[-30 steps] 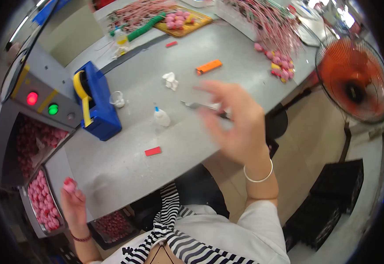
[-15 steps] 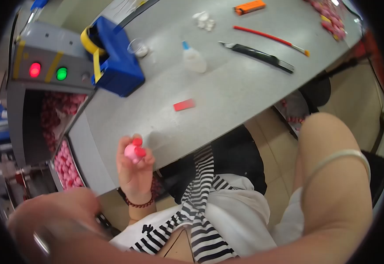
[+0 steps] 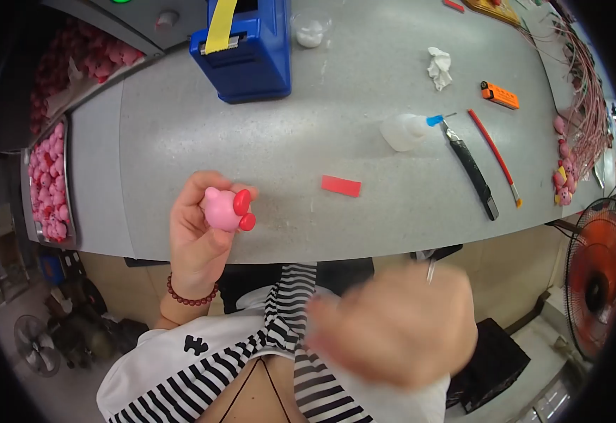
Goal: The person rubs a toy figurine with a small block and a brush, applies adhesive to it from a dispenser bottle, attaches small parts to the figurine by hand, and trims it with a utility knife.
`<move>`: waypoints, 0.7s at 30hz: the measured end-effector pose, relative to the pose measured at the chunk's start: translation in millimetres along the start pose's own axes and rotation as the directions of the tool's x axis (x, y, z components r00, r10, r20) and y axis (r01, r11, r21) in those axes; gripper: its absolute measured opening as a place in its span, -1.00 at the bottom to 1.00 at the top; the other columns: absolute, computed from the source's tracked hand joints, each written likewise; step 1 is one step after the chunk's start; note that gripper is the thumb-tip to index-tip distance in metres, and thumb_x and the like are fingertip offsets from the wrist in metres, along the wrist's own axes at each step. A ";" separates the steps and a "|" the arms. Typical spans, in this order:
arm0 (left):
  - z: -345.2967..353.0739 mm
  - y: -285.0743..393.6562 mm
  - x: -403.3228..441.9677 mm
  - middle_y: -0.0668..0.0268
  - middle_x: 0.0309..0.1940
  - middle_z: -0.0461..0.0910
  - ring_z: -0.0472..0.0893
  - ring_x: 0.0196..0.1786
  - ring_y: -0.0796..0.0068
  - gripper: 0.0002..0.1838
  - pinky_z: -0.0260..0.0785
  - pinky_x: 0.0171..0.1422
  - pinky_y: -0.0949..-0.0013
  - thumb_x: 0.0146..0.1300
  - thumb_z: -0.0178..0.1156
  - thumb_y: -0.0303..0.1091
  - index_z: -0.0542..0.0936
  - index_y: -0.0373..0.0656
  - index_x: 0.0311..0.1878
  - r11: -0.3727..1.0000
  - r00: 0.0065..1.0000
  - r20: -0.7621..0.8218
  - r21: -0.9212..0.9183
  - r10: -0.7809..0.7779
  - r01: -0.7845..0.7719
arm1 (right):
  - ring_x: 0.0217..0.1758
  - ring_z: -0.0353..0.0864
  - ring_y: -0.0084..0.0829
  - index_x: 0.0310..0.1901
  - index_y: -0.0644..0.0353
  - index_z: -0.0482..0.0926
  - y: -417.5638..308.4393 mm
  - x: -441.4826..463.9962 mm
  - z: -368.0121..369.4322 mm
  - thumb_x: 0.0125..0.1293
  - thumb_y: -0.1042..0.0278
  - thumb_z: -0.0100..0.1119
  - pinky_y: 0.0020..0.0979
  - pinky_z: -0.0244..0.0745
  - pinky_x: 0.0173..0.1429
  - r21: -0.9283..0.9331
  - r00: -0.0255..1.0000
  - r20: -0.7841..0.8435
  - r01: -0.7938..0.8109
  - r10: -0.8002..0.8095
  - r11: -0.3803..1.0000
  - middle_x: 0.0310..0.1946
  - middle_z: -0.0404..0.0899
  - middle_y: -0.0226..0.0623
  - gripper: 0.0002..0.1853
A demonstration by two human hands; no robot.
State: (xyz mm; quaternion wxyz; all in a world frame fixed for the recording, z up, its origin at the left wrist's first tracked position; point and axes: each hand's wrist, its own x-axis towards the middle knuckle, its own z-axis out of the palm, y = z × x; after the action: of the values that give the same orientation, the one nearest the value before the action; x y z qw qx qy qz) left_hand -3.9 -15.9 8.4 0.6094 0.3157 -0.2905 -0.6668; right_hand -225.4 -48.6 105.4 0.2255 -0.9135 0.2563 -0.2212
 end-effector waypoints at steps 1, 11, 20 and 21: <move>-2.6 -1.7 -0.5 0.04 -0.01 0.44 0.48 -0.01 0.39 -0.47 0.30 0.12 0.38 0.00 0.27 -0.52 0.31 -0.35 0.06 1.000 0.999 0.048 0.016 0.008 -0.009 | -0.67 0.37 -0.53 -0.43 0.20 0.56 11.0 1.1 11.4 -0.28 0.41 0.29 -0.57 0.22 -0.63 0.053 0.989 -0.079 -0.121 0.125 0.991 -0.63 0.41 -0.43 -0.75; -5.8 -4.4 3.5 -0.02 0.04 0.38 0.41 0.10 0.31 -0.47 0.24 0.21 0.31 -0.01 0.22 -0.63 0.31 -0.42 0.08 0.992 0.973 0.215 0.073 0.082 -0.100 | -0.41 0.52 -0.38 -0.22 0.35 0.52 28.9 26.9 82.6 -0.22 0.51 0.37 -0.51 0.43 -0.44 0.537 0.894 -0.290 -0.143 0.341 0.831 -0.36 0.53 -0.18 -0.58; -1.1 -6.2 1.4 0.01 -0.09 0.43 0.49 -0.09 0.31 -0.48 0.39 -0.04 0.38 -0.07 0.38 -0.25 0.41 -0.19 -0.05 0.939 0.980 0.135 0.293 0.146 -0.181 | -0.38 0.54 -0.37 -0.24 0.29 0.56 28.3 25.4 110.7 -0.23 0.58 0.35 -0.50 0.48 -0.36 0.490 0.827 -0.521 0.088 0.211 0.867 -0.37 0.54 -0.20 -0.61; -2.7 -7.7 0.9 0.01 -0.09 0.43 0.49 -0.10 0.31 -0.53 0.39 -0.06 0.39 -0.04 0.36 -0.23 0.41 -0.16 -0.09 0.894 0.961 0.177 0.362 0.211 -0.263 | -0.39 0.54 -0.36 -0.24 0.28 0.56 29.0 26.1 109.7 -0.23 0.57 0.35 -0.50 0.48 -0.36 0.494 0.833 -0.513 0.092 0.205 0.864 -0.37 0.54 -0.20 -0.62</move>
State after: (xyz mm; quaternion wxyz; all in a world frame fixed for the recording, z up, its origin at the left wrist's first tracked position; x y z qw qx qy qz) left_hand -6.7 -16.1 0.7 0.5922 0.3453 -0.4909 -0.5376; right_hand -158.9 -52.9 9.9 0.3774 -0.7125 0.2717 -0.5255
